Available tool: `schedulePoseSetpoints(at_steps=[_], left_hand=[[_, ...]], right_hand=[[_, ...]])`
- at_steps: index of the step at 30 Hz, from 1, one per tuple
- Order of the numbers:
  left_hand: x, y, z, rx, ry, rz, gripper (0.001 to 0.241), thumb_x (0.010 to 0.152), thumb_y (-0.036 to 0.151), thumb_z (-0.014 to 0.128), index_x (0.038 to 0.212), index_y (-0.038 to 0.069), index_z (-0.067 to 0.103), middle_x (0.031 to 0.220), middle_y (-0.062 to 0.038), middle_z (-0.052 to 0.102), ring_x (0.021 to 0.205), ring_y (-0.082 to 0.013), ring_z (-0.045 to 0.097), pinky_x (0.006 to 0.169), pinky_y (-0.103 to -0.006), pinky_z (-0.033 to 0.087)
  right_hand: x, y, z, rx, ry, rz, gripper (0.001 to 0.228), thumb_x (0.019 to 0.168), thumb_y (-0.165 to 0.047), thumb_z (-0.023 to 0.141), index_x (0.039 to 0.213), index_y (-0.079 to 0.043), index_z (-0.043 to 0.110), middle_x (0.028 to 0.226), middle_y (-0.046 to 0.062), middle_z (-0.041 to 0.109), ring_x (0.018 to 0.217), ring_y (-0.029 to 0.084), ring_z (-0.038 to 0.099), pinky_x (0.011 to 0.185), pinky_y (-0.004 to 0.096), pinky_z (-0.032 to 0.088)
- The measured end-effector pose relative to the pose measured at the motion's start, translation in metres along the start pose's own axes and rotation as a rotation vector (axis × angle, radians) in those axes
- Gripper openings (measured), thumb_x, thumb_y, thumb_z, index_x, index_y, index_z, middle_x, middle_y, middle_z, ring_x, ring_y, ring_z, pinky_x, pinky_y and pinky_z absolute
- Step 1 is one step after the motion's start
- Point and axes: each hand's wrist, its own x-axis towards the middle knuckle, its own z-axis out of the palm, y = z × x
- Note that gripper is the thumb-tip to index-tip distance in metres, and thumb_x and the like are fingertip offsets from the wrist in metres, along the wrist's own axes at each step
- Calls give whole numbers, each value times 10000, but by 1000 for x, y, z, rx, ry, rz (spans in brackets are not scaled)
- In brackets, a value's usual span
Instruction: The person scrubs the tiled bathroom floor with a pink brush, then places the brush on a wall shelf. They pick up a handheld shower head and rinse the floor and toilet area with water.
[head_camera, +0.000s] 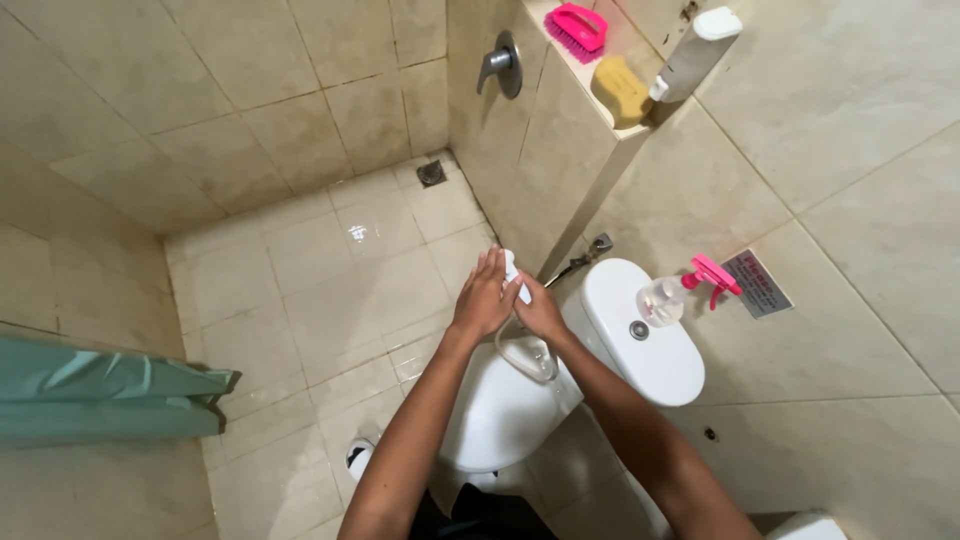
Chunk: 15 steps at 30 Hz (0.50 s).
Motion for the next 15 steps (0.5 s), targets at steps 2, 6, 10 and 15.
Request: schedulePoseSetpoints(at_steps=[2,6,10,15], left_hand=[[-4,-3,-3,-5,7,-4,686,1041,433,502,1562,8,366,1640,-221,335,1521,-408,304,1222,-483,279],[-10,-17,-2,-13,31,-10,697,1040,424,515,1569,0,353,1637,-229,342,1519,-411,312,1216,-489,293],[-21,-23,-17,-3,62,-63,699,1037,420,519,1566,-3,346,1635,-230,340,1518,-408,311,1208,-490,295],[-39,-39,-30,6,150,-85,682,1050,390,520,1569,-17,344,1635,-241,343,1521,-415,311,1215,-491,295]], right_hand=[[1,-17,-3,-5,-18,15,374,990,-265,627,1316,-82,629,1117,177,751,1054,308,742,906,382,546],[3,-17,5,-39,-45,38,386,974,-289,651,1304,-89,657,1077,197,750,1006,309,748,858,379,562],[13,-11,19,11,-102,-79,374,993,-265,639,1312,-72,648,1074,209,744,993,325,738,854,387,556],[24,-35,30,5,-262,-105,351,1007,-252,617,1305,-70,648,1071,202,754,985,359,740,845,396,556]])
